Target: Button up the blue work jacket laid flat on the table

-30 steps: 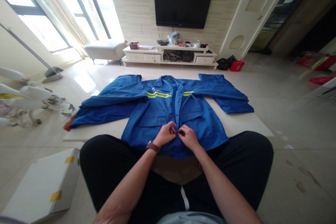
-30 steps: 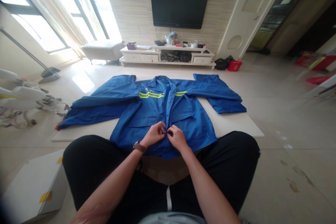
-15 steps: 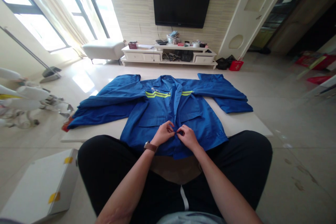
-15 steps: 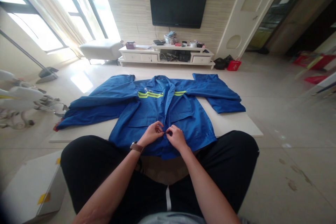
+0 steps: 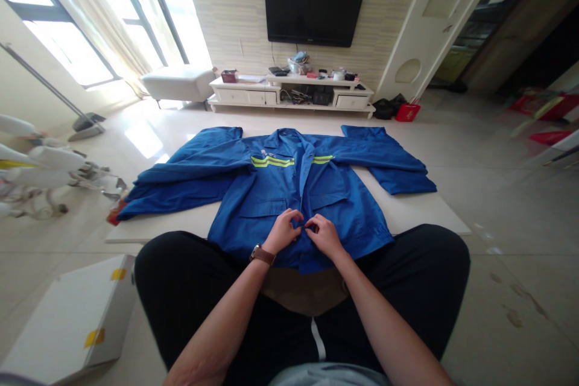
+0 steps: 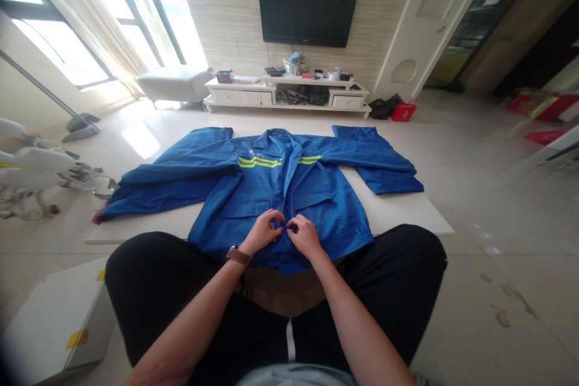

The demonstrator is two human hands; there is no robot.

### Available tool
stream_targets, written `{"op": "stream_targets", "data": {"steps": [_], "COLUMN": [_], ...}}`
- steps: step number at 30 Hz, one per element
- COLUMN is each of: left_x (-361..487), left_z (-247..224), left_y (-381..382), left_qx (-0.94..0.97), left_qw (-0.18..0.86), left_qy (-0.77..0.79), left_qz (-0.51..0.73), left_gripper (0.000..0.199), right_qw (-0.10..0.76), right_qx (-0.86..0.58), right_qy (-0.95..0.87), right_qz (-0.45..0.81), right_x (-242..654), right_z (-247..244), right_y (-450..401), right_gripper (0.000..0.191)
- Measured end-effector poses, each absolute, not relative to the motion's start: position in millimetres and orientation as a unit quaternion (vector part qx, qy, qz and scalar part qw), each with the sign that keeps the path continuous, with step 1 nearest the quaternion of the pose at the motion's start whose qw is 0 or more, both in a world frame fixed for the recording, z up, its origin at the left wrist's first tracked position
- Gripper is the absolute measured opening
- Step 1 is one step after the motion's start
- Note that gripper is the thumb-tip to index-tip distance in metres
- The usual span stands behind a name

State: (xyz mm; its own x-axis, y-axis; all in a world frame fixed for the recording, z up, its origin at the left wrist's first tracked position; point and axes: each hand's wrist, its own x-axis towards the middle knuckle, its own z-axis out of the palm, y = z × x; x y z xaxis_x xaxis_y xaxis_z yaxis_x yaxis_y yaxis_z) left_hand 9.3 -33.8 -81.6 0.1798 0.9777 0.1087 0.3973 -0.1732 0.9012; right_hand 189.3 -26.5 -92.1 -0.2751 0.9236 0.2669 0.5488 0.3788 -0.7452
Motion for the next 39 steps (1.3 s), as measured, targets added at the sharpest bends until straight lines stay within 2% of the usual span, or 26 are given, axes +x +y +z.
{"op": "stream_targets", "data": {"steps": [5,11,18,27,39], "left_x": [8,6,6,0,4], "left_z": [-84,-86,-82,-81,-83], "left_y": [-32,-28,-29,-25,-20], "left_qx": [0.695,0.708,0.697,0.634,0.606], "left_qw": [0.309,0.29,0.318,0.442,0.461], "left_qy": [0.535,0.542,0.552,0.564,0.578], "left_qz": [0.367,0.347,0.329,0.291,0.294], "left_gripper": [0.016,0.011,0.012,0.019,0.014], "right_qw": [0.355,0.362,0.365,0.37,0.38], "right_qx": [-0.489,-0.487,-0.481,-0.483,-0.485], "right_qy": [-0.752,-0.752,-0.751,-0.746,-0.745], "right_qz": [0.262,0.259,0.266,0.272,0.257], "right_x": [189,189,189,189,189], "right_z": [-94,-96,-97,-98,-96], "right_y": [-26,-27,-26,-26,-30], "right_gripper": [0.011,0.012,0.013,0.013,0.008]}}
